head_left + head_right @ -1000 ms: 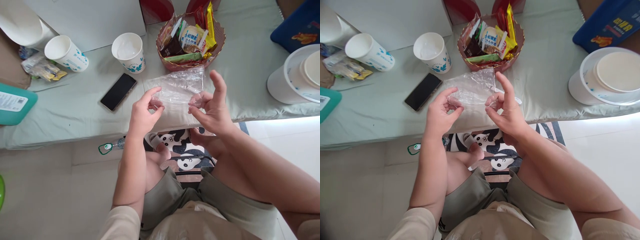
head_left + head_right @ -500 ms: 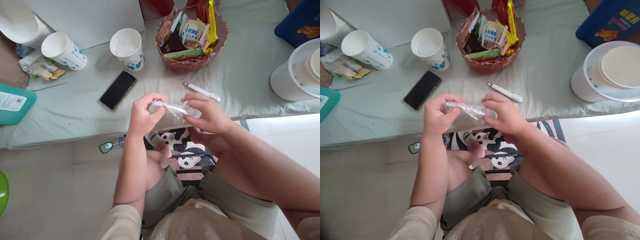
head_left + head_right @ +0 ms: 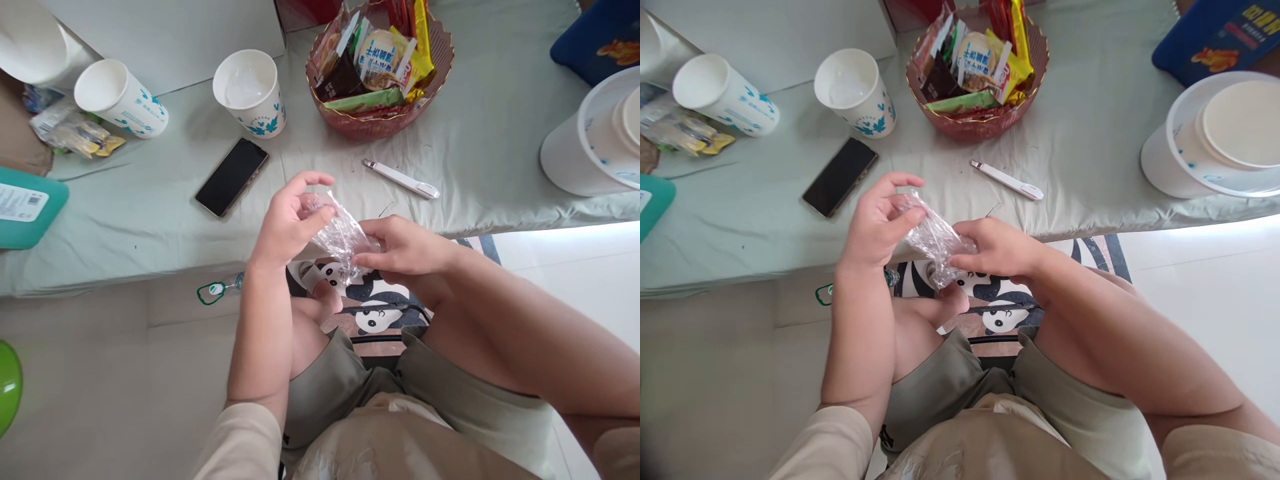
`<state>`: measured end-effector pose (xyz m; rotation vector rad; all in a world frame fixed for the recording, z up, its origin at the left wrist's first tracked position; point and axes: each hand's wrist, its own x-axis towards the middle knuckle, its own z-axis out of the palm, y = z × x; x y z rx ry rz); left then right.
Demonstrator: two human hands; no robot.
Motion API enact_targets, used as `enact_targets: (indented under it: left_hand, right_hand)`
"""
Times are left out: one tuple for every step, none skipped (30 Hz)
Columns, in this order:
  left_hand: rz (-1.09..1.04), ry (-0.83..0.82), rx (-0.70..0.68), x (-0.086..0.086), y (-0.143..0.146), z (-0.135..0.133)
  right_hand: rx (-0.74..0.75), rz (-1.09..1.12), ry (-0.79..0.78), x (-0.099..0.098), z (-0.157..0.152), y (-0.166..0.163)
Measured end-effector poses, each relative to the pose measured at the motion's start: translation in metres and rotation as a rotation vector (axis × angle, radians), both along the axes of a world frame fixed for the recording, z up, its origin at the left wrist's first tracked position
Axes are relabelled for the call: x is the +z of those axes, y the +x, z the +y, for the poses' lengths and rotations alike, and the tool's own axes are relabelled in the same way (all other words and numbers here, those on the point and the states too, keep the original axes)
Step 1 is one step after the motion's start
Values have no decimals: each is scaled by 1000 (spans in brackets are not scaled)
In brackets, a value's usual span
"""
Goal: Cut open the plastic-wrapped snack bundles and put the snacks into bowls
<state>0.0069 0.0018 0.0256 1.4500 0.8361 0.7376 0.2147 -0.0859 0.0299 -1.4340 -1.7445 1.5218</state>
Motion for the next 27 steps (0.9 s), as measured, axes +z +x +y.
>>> enact_targets:
  left_hand:
    - [-20, 25, 74, -2, 1, 2]
    - [-39, 43, 150, -5, 0, 5]
    - [-57, 54, 224, -8, -1, 8]
    - [-70, 56, 287, -10, -3, 12]
    - [-77, 51, 336, -12, -6, 15]
    - [-80, 41, 370, -14, -8, 17]
    - [-82, 28, 390, -14, -10, 19]
    - [-85, 9, 398, -14, -12, 20]
    - [-90, -15, 398, -13, -13, 20]
    - [-95, -42, 394, -12, -12, 19]
    - [-96, -74, 387, -10, -11, 19]
    - [-87, -111, 375, -9, -10, 17]
    - [-72, -147, 360, -8, -8, 16]
    - [-53, -178, 342, -7, -7, 15]
    - [-36, -201, 324, -6, -6, 14]
    - [-23, -213, 305, -6, -5, 13]
    - [-15, -216, 288, -6, -5, 12]
    - [-12, -212, 273, -6, -5, 12]
    - [-12, -204, 261, -6, -5, 12]
    - [-13, -198, 250, -7, -6, 13]
    - [-13, -196, 242, -7, -6, 13]
    - [-12, -197, 235, -7, -7, 13]
    - [-10, -200, 226, -8, -7, 13]
    - [-6, -202, 214, -8, -7, 13]
    - [-1, -200, 201, -8, -7, 13]
    - [5, -196, 189, -9, -7, 13]
    - [9, -191, 181, -9, -7, 13]
  right_hand:
    - [22, -2, -36, 1, 0, -1]
    - [29, 15, -62, 1, -1, -1]
    - [12, 38, -72, 0, -2, 1]
    - [-33, 52, -50, -2, -2, 4]
    - [-97, 51, 12, -5, -3, 6]
    - [-169, 37, 109, -8, -3, 9]
    - [-230, 22, 225, -12, -4, 11]
    - [-266, 17, 342, -15, -4, 13]
    - [-271, 20, 443, -17, -4, 13]
    - [-250, 30, 517, -19, -4, 12]
    - [-226, 44, 565, -20, -4, 10]
    - [-211, 62, 595, -20, -4, 8]
    - [-207, 83, 607, -20, -4, 6]
    - [-216, 106, 606, -20, -4, 5]
    - [-229, 130, 591, -19, -4, 4]
    - [-241, 156, 568, -19, -5, 3]
    - [-249, 179, 542, -18, -5, 3]
    - [-254, 189, 523, -18, -5, 4]
    - [-254, 180, 517, -17, -5, 4]
    - [-253, 154, 527, -16, -5, 3]
    - [-255, 111, 548, -15, -5, 3]
    - [-268, 55, 574, -13, -5, 1]
    - [-291, -3, 593, -12, -5, -1]
    - [-326, -53, 603, -10, -5, -3]
    - [-370, -87, 599, -9, -5, -5]
    - [-426, -103, 579, -7, -5, -7]
    - [-488, -104, 546, -6, -5, -9]
